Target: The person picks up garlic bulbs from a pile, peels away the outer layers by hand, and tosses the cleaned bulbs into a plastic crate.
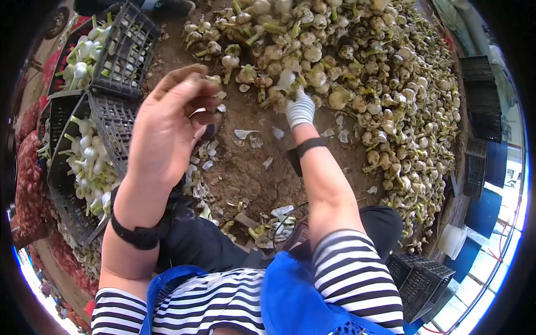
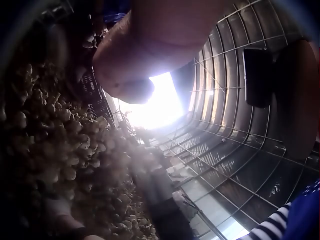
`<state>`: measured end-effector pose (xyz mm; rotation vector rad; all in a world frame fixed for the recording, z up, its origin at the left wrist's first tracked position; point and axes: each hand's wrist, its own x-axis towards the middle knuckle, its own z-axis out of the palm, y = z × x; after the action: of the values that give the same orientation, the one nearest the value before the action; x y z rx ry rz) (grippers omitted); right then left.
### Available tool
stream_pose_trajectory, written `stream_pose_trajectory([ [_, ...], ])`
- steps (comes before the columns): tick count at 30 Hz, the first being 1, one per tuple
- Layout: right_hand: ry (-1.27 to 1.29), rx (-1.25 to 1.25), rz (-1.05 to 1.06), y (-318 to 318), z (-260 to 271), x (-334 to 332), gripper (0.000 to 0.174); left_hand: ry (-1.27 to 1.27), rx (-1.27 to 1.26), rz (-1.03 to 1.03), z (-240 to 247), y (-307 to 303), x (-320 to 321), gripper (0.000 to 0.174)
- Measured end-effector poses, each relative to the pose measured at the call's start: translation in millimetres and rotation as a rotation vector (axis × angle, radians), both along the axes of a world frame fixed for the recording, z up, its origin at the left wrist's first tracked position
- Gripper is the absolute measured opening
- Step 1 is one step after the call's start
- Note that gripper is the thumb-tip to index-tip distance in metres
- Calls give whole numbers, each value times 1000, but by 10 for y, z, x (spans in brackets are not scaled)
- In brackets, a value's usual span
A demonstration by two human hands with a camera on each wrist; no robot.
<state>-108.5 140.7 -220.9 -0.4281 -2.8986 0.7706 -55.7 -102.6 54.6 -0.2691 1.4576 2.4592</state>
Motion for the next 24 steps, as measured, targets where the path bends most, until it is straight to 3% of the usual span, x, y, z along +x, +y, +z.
stream_pose_trajectory([
  [1,18,-264,45,-65,314,9,31,24,-103,-39,4,40,16,26],
  [2,37,-355,80,-229,847,103,21,247,-238,-55,-135,70,1,44],
  [3,59,-723,179,-224,960,128,19,370,-403,-99,-93,126,45,63],
  [5,25,-1037,280,-400,1944,526,16,735,-1019,-103,-304,147,84,73],
  [6,27,-1227,342,-422,2267,721,17,698,-868,-189,-401,186,117,74],
  [7,46,-1218,342,-399,2463,863,17,255,-406,-513,-260,204,179,67],
  [9,95,-1007,413,-301,2715,1076,20,20,-52,-518,-138,284,342,56],
  [10,273,-546,471,-180,2697,1076,23,36,-53,-530,-137,321,391,56],
  [11,682,115,483,-44,2715,1060,26,127,-161,-492,-184,357,432,49],
  [13,660,-99,219,-14,2744,1237,29,214,-264,-455,-201,489,522,43],
  [14,763,35,311,-64,2808,1272,40,286,-329,-466,-202,569,568,43],
  [15,679,-9,328,-164,2832,1381,44,357,-398,-485,-207,655,616,43],
  [16,739,143,351,-277,2726,1397,46,354,-55,-451,-200,789,685,48],
  [17,794,295,374,-321,2589,1403,47,350,-63,-468,-199,828,712,48],
  [18,791,288,361,-250,2467,1412,47,279,-16,-452,-199,855,727,49],
  [20,648,49,353,-145,2321,1369,46,218,63,-411,-231,920,724,50],
  [21,719,91,403,-35,2304,1332,47,208,49,-410,-231,940,700,50],
  [23,722,99,320,202,2415,1239,48,119,30,-391,-204,1009,588,50],
  [24,680,-63,256,342,2336,1213,49,91,41,-374,-231,1022,538,50],
])
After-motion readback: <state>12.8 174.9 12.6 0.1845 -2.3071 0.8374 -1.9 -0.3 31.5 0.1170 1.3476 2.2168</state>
